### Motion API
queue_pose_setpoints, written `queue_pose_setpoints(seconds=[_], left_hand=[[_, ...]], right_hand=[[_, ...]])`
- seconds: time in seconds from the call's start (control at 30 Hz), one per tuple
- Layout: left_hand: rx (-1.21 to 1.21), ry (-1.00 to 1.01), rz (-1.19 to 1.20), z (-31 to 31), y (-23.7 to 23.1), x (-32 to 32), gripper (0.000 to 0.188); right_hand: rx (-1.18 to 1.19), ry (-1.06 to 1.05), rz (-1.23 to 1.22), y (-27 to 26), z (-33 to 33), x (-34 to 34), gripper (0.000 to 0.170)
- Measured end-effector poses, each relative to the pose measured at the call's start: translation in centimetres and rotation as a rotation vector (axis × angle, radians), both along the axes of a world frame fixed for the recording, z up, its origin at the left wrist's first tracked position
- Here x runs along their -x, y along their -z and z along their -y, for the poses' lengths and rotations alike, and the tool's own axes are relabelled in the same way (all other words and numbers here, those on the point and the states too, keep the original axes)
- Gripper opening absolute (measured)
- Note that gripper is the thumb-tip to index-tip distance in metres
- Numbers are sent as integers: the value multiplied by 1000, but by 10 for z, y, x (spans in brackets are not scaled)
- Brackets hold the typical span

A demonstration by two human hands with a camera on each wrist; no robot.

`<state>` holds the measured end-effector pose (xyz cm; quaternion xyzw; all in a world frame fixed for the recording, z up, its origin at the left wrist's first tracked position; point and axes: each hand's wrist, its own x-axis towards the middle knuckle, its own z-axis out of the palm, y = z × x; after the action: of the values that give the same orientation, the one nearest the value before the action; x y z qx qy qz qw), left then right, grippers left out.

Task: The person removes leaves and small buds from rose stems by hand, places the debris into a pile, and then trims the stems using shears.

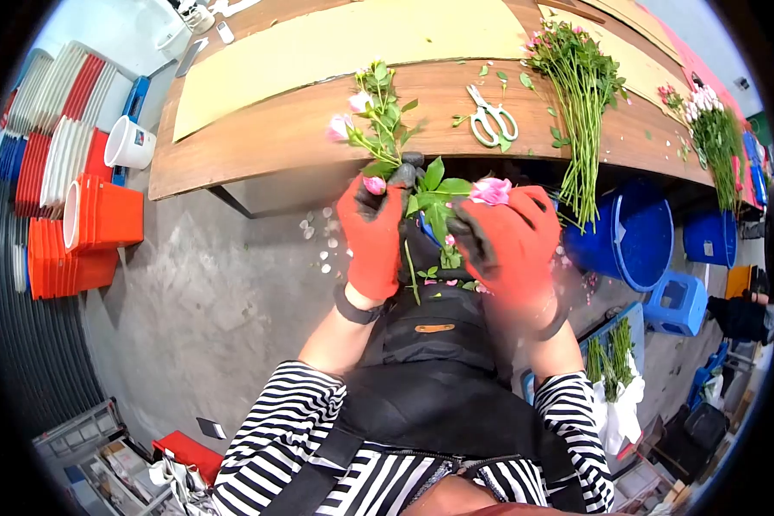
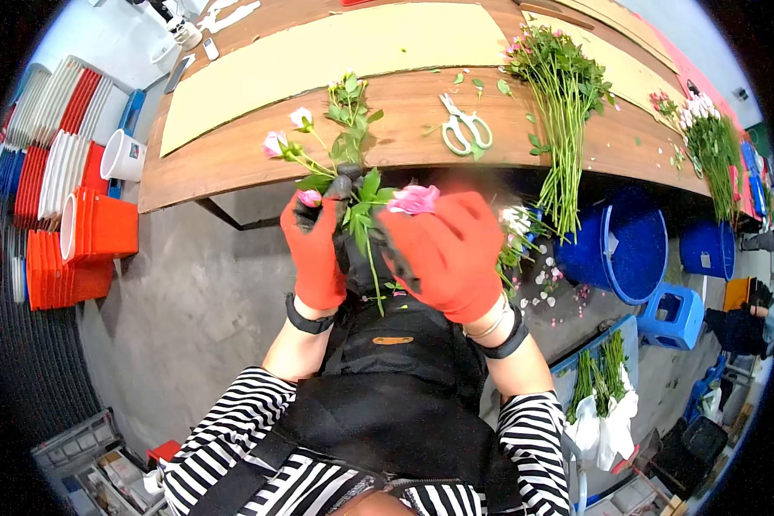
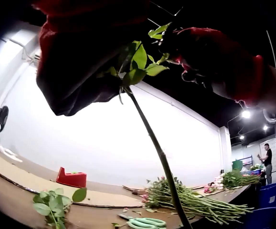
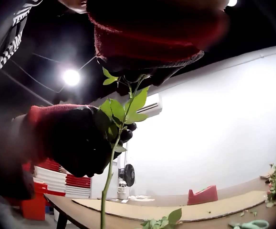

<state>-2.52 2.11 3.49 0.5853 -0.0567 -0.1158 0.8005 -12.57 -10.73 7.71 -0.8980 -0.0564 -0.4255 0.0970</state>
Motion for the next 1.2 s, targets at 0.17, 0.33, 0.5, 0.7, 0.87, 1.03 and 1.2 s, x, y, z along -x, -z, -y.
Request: queue_pose_setpoints(seconds=[0.17, 0.33, 0.5, 0.7, 0.87, 1.03, 1.2], left_hand=[[88, 54, 143, 1, 12, 0, 36], [-15, 191, 251, 4, 12, 11, 41], [-306, 294, 871, -8, -3, 3, 54], [123, 537, 31, -20, -12, -13, 34], [79, 860, 187, -13, -21, -14, 33], [133, 907, 265, -12, -8, -9, 35], [30, 666, 53, -22, 18, -1, 38]], right_hand=[[-483, 75, -28, 23, 5, 12, 54], [-1010, -57, -314, 32, -10, 1, 54], [-1544, -227, -243, 49, -8, 5, 36], [-1349, -355, -231, 60, -2, 29, 39], [-1006, -211, -208, 96, -2, 38, 50], [-1228, -225, -195, 113, -12, 50, 59], [-1087, -217, -235, 98, -2, 47, 52]])
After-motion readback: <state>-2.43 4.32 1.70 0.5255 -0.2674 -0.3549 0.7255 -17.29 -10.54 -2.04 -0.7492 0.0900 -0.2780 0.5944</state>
